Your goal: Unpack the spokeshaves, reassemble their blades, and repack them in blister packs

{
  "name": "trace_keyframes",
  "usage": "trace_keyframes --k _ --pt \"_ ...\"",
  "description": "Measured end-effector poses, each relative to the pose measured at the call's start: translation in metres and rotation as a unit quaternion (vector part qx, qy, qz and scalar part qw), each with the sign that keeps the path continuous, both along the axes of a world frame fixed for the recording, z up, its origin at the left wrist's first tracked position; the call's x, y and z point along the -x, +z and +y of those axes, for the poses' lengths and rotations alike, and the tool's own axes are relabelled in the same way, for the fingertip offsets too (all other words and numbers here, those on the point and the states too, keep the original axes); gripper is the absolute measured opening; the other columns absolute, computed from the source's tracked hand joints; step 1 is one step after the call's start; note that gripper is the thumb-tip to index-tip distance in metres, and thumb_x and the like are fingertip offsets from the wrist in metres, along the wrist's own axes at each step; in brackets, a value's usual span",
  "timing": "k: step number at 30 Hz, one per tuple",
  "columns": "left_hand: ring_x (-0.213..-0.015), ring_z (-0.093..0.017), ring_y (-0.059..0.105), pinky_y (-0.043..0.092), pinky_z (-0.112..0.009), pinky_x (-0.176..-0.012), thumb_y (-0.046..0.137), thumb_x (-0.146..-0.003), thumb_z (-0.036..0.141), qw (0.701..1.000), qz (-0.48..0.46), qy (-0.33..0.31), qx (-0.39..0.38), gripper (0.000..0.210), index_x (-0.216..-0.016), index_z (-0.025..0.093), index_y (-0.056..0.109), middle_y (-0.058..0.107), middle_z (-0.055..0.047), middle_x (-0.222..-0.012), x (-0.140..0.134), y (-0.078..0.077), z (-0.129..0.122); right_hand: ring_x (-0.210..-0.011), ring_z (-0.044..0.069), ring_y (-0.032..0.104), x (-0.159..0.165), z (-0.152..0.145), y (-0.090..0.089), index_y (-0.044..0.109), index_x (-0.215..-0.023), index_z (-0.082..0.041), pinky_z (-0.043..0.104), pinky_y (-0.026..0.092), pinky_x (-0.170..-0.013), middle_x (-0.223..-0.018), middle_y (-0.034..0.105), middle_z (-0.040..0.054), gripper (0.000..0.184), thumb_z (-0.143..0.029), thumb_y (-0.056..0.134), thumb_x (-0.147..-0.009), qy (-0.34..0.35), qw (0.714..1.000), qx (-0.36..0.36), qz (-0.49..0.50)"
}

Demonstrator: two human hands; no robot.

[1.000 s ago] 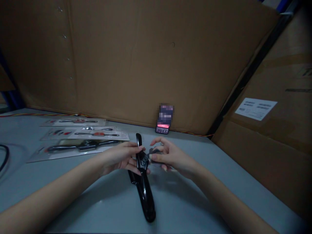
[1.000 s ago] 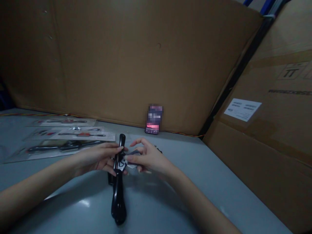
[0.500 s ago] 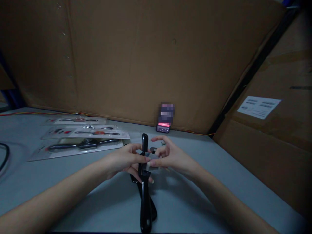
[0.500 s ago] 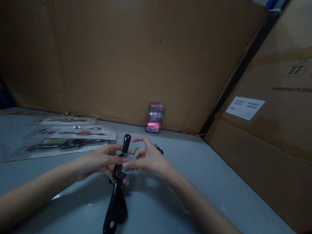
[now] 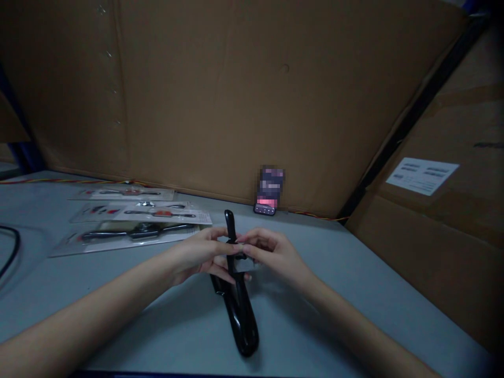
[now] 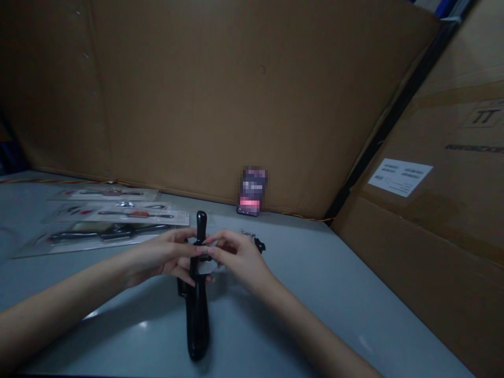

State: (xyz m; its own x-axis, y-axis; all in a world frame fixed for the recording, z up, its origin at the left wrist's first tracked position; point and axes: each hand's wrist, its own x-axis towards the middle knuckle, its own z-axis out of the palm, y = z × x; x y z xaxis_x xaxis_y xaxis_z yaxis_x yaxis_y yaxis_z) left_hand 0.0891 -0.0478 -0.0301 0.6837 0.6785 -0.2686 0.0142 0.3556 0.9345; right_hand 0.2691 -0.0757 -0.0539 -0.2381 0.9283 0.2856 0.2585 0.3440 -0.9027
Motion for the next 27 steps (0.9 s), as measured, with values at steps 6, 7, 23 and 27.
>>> trace_keyframes --k 6,7,23,27 --pt "-0.079 -0.026 0.069 0.055 -0.03 -0.064 0.069 -0.072 0.017 1.0 -0.014 -0.004 0.003 0.052 -0.118 0.013 0.046 0.066 -0.016 -0.104 0.002 0.003 0.001 -0.054 0.01 0.045 0.003 0.002 -0.006 0.052 -0.099 -0.023 0.023 0.033 -0.05 -0.063 0.047 -0.0057 0.03 -0.034 0.064 -0.075 -0.025 0.999 -0.029 0.022" --pt "-0.079 -0.026 0.069 0.055 -0.03 -0.065 0.069 -0.073 0.017 1.0 -0.018 -0.001 0.007 0.051 -0.118 0.012 0.045 0.066 -0.015 -0.104 0.003 0.003 0.001 -0.054 0.009 0.044 0.003 0.004 -0.007 0.051 -0.099 -0.023 0.023 0.033 -0.05 -0.062 0.046 -0.0062 0.031 -0.035 0.065 -0.074 -0.031 0.999 -0.029 0.025" --pt "-0.077 -0.024 0.069 0.057 -0.027 -0.063 0.058 -0.077 0.006 0.988 -0.03 0.149 0.008 0.03 -0.106 0.01 0.051 0.068 -0.011 -0.086 0.008 -0.004 0.019 -0.087 0.021 0.051 -0.048 0.031 -0.016 0.065 -0.089 -0.022 0.034 0.041 -0.077 -0.089 0.055 0.0053 0.026 -0.033 0.072 -0.067 -0.078 0.945 -0.107 -0.3" --pt "-0.075 -0.024 0.069 0.057 -0.028 -0.062 0.057 -0.076 0.005 0.988 -0.022 0.151 0.008 0.032 -0.107 0.01 0.05 0.068 -0.011 -0.085 0.007 -0.001 0.016 -0.082 0.019 0.05 -0.046 0.032 -0.02 0.061 -0.077 -0.02 0.031 0.04 -0.074 -0.084 0.054 0.003 0.019 -0.029 0.072 -0.065 -0.071 0.947 -0.107 -0.296"
